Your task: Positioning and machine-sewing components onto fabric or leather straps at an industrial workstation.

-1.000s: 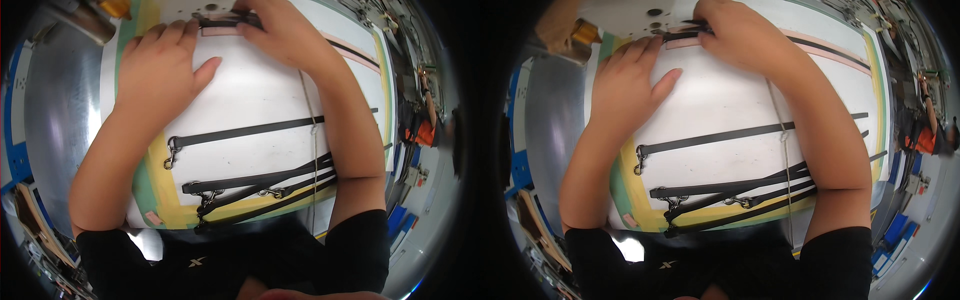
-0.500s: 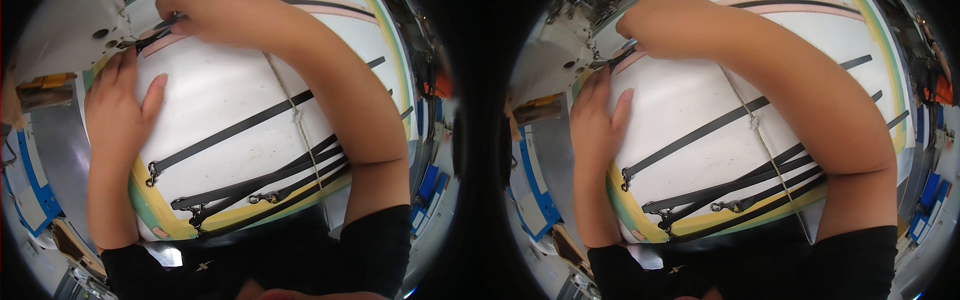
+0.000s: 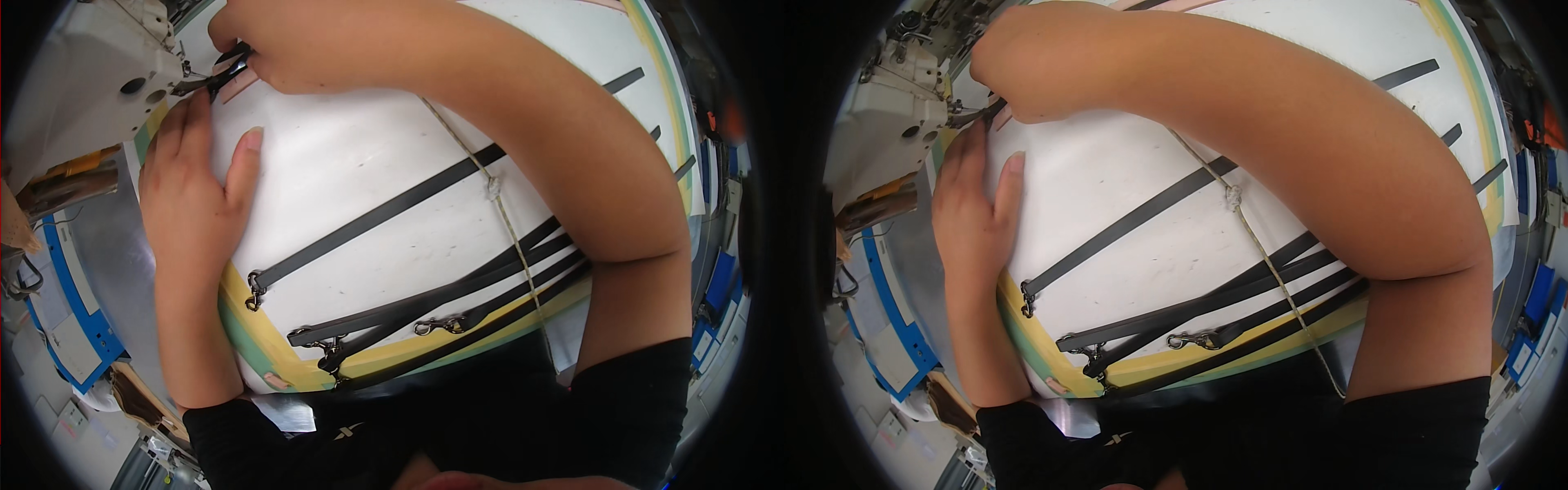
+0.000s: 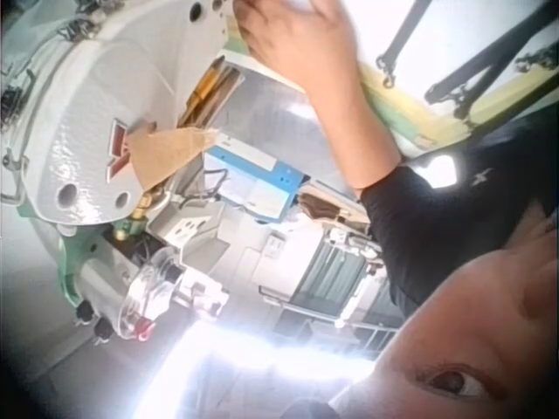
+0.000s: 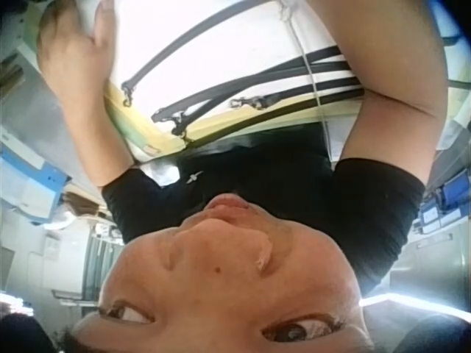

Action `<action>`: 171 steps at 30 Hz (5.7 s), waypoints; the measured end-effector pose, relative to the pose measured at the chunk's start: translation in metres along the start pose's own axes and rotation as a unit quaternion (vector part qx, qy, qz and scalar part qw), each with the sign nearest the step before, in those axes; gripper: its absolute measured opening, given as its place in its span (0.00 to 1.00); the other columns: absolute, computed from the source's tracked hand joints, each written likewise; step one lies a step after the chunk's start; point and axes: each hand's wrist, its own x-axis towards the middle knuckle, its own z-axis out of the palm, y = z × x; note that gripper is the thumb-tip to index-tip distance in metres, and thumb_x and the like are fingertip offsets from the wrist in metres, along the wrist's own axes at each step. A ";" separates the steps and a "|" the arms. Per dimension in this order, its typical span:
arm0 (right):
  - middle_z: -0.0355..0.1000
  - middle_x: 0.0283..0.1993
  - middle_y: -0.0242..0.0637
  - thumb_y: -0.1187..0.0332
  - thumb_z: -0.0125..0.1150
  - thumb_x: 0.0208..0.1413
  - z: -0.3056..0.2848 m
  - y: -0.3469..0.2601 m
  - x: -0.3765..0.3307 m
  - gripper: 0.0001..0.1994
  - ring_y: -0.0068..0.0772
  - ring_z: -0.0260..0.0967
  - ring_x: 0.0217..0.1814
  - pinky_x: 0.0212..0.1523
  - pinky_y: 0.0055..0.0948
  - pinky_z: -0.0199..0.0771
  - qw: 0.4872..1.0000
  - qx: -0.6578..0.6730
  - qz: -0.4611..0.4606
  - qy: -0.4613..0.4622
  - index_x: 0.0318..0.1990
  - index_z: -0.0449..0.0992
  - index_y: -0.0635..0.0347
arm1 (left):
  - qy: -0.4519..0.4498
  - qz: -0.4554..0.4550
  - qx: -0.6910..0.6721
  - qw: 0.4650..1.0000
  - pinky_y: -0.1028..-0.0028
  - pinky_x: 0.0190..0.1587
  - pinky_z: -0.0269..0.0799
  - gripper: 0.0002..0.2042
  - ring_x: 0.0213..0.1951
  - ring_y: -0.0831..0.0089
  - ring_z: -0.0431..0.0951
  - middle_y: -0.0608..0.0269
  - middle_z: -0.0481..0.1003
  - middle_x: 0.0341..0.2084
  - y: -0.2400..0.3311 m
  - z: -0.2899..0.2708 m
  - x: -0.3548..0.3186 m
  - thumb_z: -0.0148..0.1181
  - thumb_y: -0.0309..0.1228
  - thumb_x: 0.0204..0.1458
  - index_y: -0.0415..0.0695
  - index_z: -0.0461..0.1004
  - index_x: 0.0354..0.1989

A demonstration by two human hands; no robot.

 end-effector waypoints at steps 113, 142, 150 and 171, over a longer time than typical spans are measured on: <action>0.76 0.46 0.35 0.76 0.59 0.55 0.025 -0.031 -0.008 0.19 0.44 0.80 0.45 0.45 0.43 0.80 0.973 -0.201 0.060 -0.099 0.54 0.83 0.50 | 0.002 -0.040 -0.096 0.995 0.57 0.64 0.69 0.34 0.64 0.54 0.74 0.46 0.72 0.65 -0.001 0.011 -0.012 0.61 0.51 0.63 0.34 0.69 0.68; 0.78 0.49 0.36 0.75 0.56 0.58 0.002 -0.040 -0.007 0.19 0.44 0.80 0.50 0.50 0.43 0.81 0.947 -0.262 0.141 -0.121 0.54 0.84 0.48 | -0.031 -0.057 -0.069 0.995 0.57 0.66 0.67 0.37 0.67 0.56 0.72 0.49 0.71 0.68 0.001 0.004 -0.010 0.56 0.55 0.65 0.36 0.67 0.71; 0.78 0.53 0.38 0.74 0.55 0.61 -0.002 -0.044 -0.014 0.19 0.47 0.79 0.55 0.54 0.44 0.80 0.926 -0.277 0.197 -0.167 0.57 0.84 0.49 | -0.053 -0.056 -0.057 0.995 0.57 0.67 0.67 0.37 0.69 0.56 0.70 0.48 0.69 0.70 -0.003 -0.001 -0.013 0.54 0.55 0.65 0.36 0.66 0.72; 0.78 0.55 0.42 0.75 0.57 0.59 0.009 -0.037 -0.018 0.10 0.49 0.82 0.52 0.48 0.45 0.84 0.956 -0.237 0.127 -0.118 0.42 0.84 0.63 | -0.091 -0.126 -0.027 0.988 0.51 0.67 0.64 0.33 0.66 0.48 0.72 0.39 0.72 0.64 0.020 -0.008 -0.002 0.54 0.55 0.65 0.49 0.67 0.73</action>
